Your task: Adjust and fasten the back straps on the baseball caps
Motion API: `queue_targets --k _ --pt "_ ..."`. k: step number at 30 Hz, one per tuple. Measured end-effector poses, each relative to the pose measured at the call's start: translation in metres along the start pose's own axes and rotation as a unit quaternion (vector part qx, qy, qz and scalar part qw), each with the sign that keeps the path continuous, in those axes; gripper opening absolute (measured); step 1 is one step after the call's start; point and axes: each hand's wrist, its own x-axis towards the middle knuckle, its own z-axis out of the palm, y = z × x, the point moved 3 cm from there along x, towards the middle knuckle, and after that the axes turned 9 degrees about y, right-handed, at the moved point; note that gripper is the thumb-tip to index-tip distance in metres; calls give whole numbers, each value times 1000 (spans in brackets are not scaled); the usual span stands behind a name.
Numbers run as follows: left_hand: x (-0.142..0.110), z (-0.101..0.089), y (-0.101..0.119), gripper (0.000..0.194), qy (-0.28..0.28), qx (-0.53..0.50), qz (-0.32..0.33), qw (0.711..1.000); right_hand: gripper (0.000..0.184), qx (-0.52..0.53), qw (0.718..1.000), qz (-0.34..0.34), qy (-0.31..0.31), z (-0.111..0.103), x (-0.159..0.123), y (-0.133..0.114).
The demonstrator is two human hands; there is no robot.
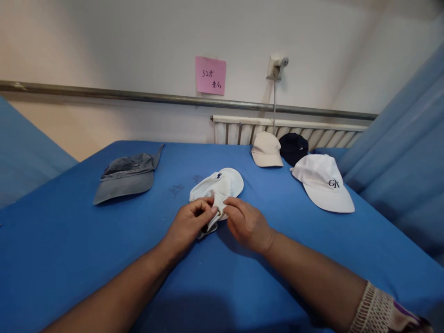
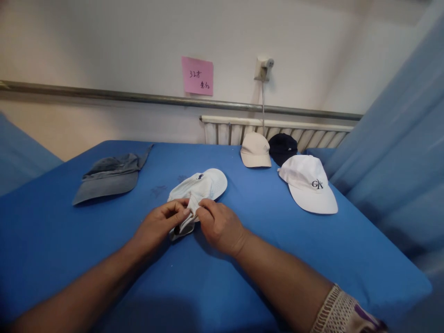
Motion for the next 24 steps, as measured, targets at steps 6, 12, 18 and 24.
queue_targets --k 6,12,18,24 --pt "-4 -2 1 18 27 78 117 990 25 14 999 24 -16 0 -1 4" --pt "-16 2 8 32 -15 253 284 925 28 17 998 51 -44 -2 -1 12" --pt "-8 3 6 26 -11 237 242 941 25 54 989 115 -77 -2 0 16" --pt "10 0 -5 20 -13 136 87 987 23 135 966 193 -106 10 -5 26"
